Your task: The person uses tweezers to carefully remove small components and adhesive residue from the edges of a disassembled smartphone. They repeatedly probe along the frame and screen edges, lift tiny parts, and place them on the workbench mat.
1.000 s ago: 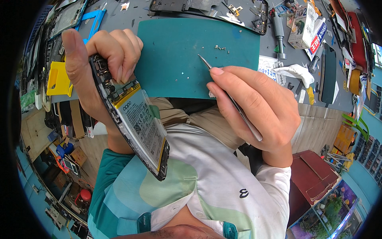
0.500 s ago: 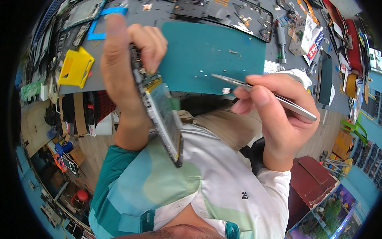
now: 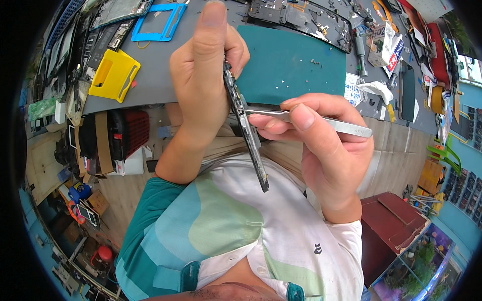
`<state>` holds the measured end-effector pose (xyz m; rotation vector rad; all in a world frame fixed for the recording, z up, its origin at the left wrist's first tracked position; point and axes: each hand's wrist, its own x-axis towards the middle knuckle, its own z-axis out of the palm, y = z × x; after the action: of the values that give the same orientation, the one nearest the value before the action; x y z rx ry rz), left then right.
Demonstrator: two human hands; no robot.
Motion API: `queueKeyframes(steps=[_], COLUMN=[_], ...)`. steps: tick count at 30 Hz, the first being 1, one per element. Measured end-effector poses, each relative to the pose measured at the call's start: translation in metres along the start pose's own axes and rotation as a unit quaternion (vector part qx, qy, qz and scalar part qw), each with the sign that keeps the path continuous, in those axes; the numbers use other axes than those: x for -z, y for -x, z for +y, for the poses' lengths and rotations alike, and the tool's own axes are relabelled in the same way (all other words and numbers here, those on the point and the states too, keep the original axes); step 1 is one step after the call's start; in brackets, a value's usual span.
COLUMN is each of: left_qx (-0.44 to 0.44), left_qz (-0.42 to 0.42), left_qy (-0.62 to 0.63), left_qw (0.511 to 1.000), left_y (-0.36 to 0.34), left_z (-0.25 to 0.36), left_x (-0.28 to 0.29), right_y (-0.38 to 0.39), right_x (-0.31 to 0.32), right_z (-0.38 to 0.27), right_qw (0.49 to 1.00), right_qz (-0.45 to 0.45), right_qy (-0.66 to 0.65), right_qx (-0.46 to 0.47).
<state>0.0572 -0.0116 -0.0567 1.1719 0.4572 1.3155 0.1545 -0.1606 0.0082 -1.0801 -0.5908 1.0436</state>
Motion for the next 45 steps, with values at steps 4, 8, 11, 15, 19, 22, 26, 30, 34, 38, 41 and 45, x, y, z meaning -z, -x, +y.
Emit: queueKeyframes(steps=[4,8,11,15,19,22,26,30,34,38,41,45], left_qx=[-0.017,0.033,0.061,0.075,0.069,0.061,0.065,0.077,0.072,0.075,0.071,-0.035], left_qz=[0.001,-0.013,-0.018,-0.015,-0.016,-0.019,-0.015,-0.012,-0.014,-0.019,-0.019,-0.003], left_qy=[-0.032,-0.014,-0.002,0.008,0.013,0.002,0.007,0.002,0.009,0.005,0.005,-0.049], left_qw=[0.999,0.999,0.998,0.997,0.997,0.998,0.998,0.997,0.997,0.997,0.997,0.998], left_y=[0.000,0.004,0.006,0.006,0.006,0.005,0.006,0.006,0.006,0.006,0.005,0.000], left_z=[0.002,0.008,0.009,0.008,0.008,0.010,0.008,0.009,0.010,0.010,0.010,0.001], left_x=[0.000,0.002,0.003,0.003,0.002,0.003,0.002,0.002,0.002,0.004,0.003,0.002], right_y=[0.004,0.005,0.005,0.004,0.004,0.003,0.002,0.000,-0.002,-0.003,-0.004,-0.005], right_x=[-0.004,-0.004,-0.005,-0.004,-0.004,-0.005,-0.004,-0.002,-0.003,-0.002,-0.002,-0.002], right_z=[0.003,0.005,0.004,0.005,0.006,0.004,0.004,0.004,0.003,0.004,0.005,0.005], right_qw=[1.000,1.000,0.999,1.000,0.999,1.000,1.000,1.000,1.000,1.000,1.000,1.000], right_qz=[0.023,0.028,0.031,0.027,0.032,0.027,0.021,0.018,0.019,0.019,0.018,0.017], right_qy=[-0.005,0.005,0.007,0.008,0.008,0.012,0.011,0.005,0.002,0.006,0.005,0.011], right_qx=[0.005,0.008,0.006,0.007,0.008,0.007,0.007,-0.001,-0.001,-0.004,0.002,0.002])
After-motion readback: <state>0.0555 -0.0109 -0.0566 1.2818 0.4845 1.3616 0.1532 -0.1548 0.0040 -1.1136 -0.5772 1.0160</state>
